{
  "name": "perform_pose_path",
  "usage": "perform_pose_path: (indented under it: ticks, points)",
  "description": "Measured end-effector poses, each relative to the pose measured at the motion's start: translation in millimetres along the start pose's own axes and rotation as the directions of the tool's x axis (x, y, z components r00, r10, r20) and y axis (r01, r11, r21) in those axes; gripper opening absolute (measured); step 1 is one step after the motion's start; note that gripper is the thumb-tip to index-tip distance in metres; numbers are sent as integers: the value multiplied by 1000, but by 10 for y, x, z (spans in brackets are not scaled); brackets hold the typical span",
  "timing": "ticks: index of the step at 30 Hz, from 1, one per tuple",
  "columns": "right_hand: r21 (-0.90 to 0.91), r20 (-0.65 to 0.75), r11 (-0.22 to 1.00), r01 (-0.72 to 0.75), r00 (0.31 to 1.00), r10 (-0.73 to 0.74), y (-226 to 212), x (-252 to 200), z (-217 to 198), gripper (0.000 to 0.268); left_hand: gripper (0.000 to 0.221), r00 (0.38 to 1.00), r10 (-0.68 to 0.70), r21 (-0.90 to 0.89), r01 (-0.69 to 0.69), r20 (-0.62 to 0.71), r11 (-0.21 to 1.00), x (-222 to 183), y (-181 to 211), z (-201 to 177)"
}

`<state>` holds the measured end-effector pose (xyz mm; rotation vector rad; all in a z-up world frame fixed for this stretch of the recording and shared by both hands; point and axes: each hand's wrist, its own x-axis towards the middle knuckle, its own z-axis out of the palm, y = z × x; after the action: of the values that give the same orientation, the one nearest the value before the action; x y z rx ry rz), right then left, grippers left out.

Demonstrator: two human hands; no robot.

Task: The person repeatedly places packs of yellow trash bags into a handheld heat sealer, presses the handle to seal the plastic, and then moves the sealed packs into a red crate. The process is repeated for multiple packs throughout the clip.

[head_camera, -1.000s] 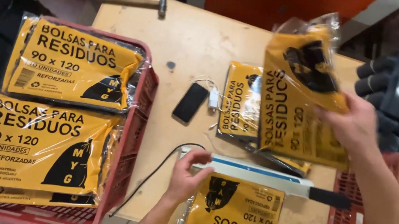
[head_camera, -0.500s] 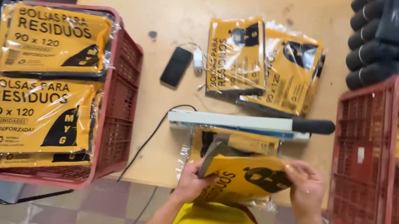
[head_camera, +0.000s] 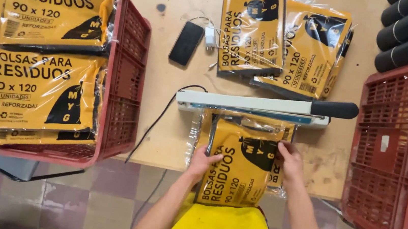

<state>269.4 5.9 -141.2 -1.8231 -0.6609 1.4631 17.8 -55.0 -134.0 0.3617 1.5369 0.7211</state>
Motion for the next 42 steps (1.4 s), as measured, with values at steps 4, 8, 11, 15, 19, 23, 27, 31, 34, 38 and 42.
perform_pose_path:
  ticks: [4,8,11,15,19,23,27,31,34,38,42]
  points:
    - [-118,-111,992,46,992,-59,-44,216,40,41,41,1000,9,117,-5,-30,993,177,112,16]
    - [-136,-132,989,58,988,-76,-183,386,146,20,40,970,194,194,-164,-147,967,365,242,21]
    - [-150,-91,989,-6,996,-8,-379,296,234,36,39,949,237,238,-185,-210,953,375,551,36]
    - [-152,-171,984,95,978,-121,-167,399,216,16,26,922,271,251,-202,-278,946,551,561,73]
    - [-111,-251,991,81,962,-107,-306,463,298,9,29,903,224,164,-174,-366,971,628,607,94]
    - [-154,-337,984,91,931,-139,-305,657,324,12,40,900,125,42,-118,-419,992,541,728,144]
    - [-164,-358,983,85,923,-140,-265,710,408,10,49,920,9,-48,-30,-391,998,334,779,159]
    - [-249,-317,966,74,936,-153,61,830,303,11,36,915,-43,-141,-15,-402,990,659,209,93]
    - [-198,-248,972,126,953,-174,0,636,328,13,24,923,22,-125,-76,-385,989,728,90,59]
    - [-173,-289,976,133,940,-179,-132,612,318,7,14,838,366,98,-358,-404,928,839,-5,15]
    - [-99,-321,983,155,930,-180,-183,735,339,5,19,760,539,216,-495,-363,842,1011,-47,37]
